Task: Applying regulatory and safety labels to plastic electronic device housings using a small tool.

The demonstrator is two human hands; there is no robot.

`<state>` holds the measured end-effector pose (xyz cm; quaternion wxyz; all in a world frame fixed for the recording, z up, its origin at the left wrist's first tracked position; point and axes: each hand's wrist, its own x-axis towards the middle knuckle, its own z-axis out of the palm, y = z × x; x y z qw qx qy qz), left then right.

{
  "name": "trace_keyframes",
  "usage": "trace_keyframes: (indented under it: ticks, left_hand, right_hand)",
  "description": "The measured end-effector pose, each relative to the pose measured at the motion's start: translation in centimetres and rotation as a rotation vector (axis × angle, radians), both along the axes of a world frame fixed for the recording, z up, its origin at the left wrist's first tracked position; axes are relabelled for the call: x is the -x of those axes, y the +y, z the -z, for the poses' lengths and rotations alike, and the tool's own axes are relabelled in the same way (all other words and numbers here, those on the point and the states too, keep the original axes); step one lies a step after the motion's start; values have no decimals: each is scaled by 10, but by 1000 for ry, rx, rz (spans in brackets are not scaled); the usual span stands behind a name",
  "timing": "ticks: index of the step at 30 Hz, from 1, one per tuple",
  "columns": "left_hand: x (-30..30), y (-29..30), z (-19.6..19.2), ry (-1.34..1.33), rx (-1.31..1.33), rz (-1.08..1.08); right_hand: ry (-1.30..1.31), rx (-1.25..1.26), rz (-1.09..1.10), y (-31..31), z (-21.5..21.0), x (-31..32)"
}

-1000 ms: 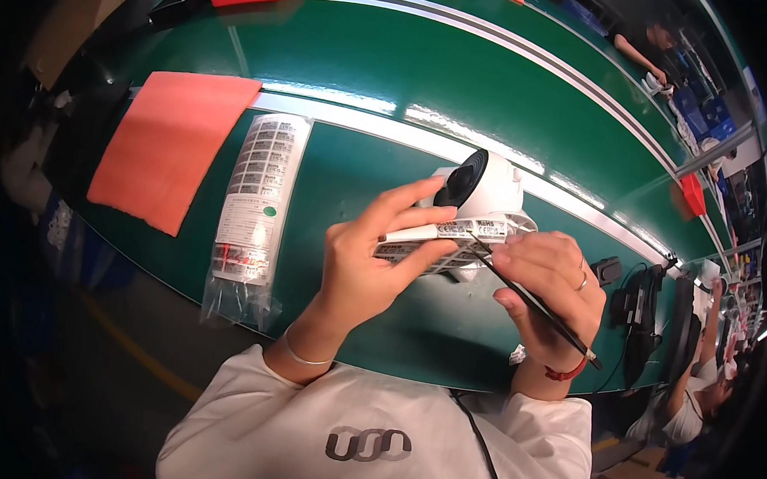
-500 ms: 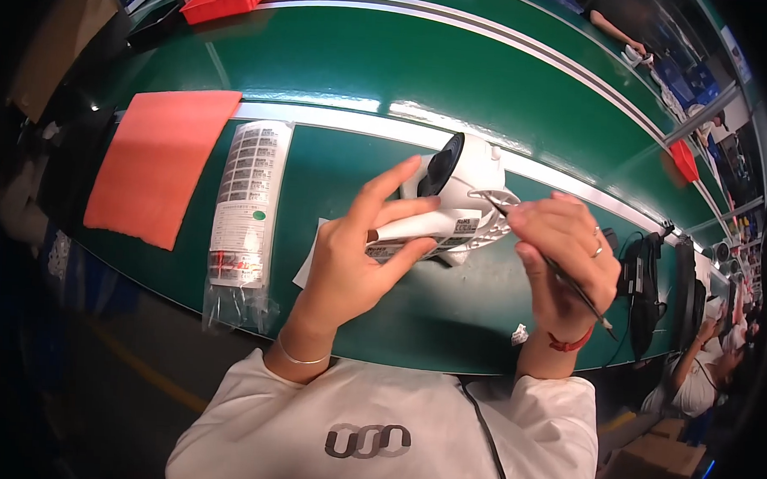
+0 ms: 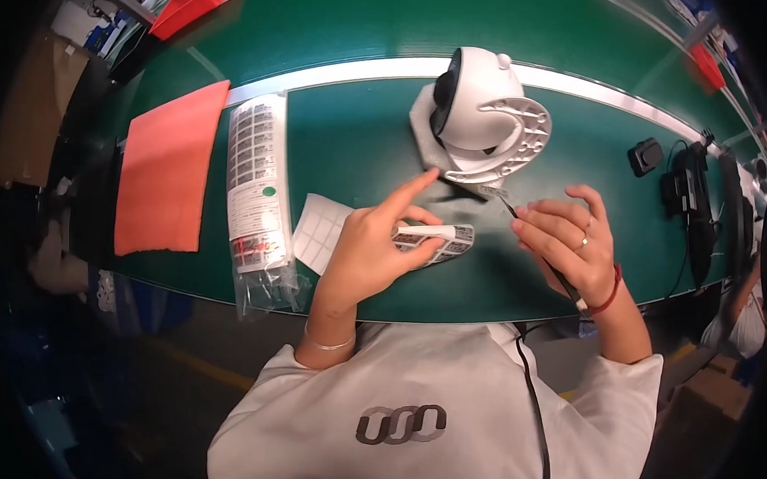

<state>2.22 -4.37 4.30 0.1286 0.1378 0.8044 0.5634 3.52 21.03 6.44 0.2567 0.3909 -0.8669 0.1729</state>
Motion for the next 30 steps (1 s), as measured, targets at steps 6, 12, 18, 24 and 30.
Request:
trace_keyframes:
  ticks: [6,12,18,24,30]
  left_hand:
    - [3,7,8,76,97,63]
    - [4,6,9,63,116,71]
    - [7,6,9,5,40,81]
    - [9,4,8,21,99,44]
    - [10,3,8,25,106,24]
  right_hand:
    - [20,40,-104,8,20,13]
    - [73,47,-200,16,33,32]
    - [81,73,-281,20,44,49]
    - [72,125,-348,24,51,60]
    - [75,130,-397,24,55,69]
